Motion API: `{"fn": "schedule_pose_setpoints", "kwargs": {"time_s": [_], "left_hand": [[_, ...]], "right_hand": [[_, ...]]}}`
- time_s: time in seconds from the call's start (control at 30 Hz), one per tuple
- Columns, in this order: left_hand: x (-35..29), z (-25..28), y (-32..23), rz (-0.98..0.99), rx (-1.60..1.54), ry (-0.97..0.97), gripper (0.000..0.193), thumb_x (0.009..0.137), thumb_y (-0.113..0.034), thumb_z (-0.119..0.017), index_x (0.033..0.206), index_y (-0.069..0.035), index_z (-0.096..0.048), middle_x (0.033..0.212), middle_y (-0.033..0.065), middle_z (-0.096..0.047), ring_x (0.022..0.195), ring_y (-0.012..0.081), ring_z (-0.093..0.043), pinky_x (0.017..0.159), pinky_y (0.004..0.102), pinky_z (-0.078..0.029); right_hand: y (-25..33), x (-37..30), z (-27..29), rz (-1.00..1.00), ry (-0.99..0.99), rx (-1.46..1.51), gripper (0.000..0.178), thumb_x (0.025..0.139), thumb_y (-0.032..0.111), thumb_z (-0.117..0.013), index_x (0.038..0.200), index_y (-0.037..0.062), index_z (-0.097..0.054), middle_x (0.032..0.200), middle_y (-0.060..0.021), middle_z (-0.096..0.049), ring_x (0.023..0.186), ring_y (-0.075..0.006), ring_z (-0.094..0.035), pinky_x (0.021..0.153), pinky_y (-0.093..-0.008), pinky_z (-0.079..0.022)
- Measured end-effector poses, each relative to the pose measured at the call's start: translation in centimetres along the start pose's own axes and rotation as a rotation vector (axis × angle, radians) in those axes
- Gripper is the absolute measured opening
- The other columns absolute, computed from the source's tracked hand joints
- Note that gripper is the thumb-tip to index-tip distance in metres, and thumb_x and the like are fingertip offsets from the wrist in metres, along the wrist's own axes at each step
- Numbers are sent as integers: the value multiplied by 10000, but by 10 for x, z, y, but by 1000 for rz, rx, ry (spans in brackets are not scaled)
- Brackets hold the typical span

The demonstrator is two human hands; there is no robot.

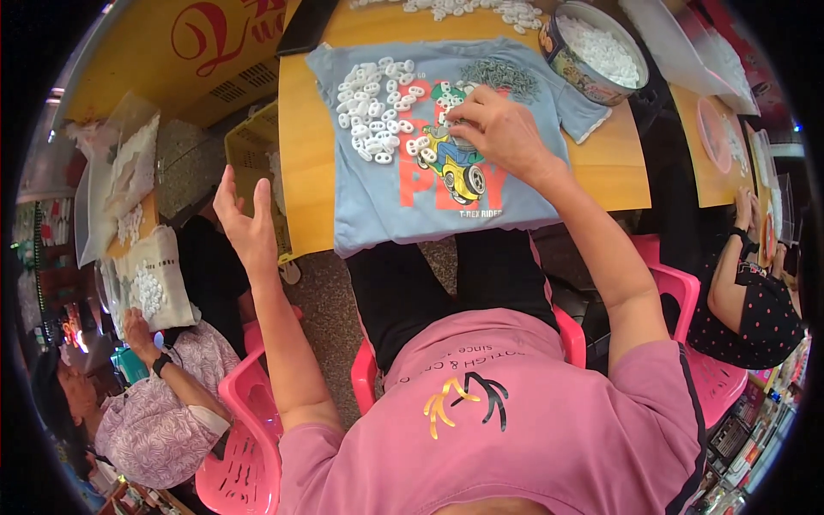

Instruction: Assembling small white plastic button components at a workbench.

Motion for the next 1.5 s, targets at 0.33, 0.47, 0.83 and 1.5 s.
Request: {"fn": "schedule_pose_setpoints", "kwargs": {"time_s": [0.33,0.47,0.83,1.5], "left_hand": [[-34,-36,-64,-184,-207,97,291,887,-58,-641,1170,-2,-603,1105,122,-597,991,223,-583,856,336,-476],[-50,-57,-93,-202,-304,159,270,878,-24,-637,1146,-3,-616,1087,130,-599,964,226,-590,820,331,-493],[-75,-102,-137,-210,-521,318,167,873,20,-629,1038,0,-648,922,101,-628,742,166,-626,667,279,-502],[-93,-113,-148,83,-873,462,151,922,-30,-615,1065,18,-622,936,49,-633,830,95,-619,719,236,-505]], "right_hand": [[5,8,1,205,39,-125,131,831,203,-695,906,95,-687,884,-51,-607,790,-271,-635,678,-381,-508],[1,12,3,161,98,-99,123,836,192,-685,905,90,-684,886,-62,-611,796,-282,-634,685,-385,-512],[8,-9,8,-403,34,695,178,905,238,-665,904,60,-674,745,23,-597,641,-102,-580,562,-249,-472],[45,-61,23,-547,55,1414,237,919,119,-650,1111,-17,-621,886,-41,-645,645,-75,-593,591,-216,-507]]}}
Point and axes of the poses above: each hand's wrist, its own x-axis towards the middle knuckle, its own z-axis out of the back of the hand, y = z × x, the point moved 3 cm from there along x, towards the middle knuckle
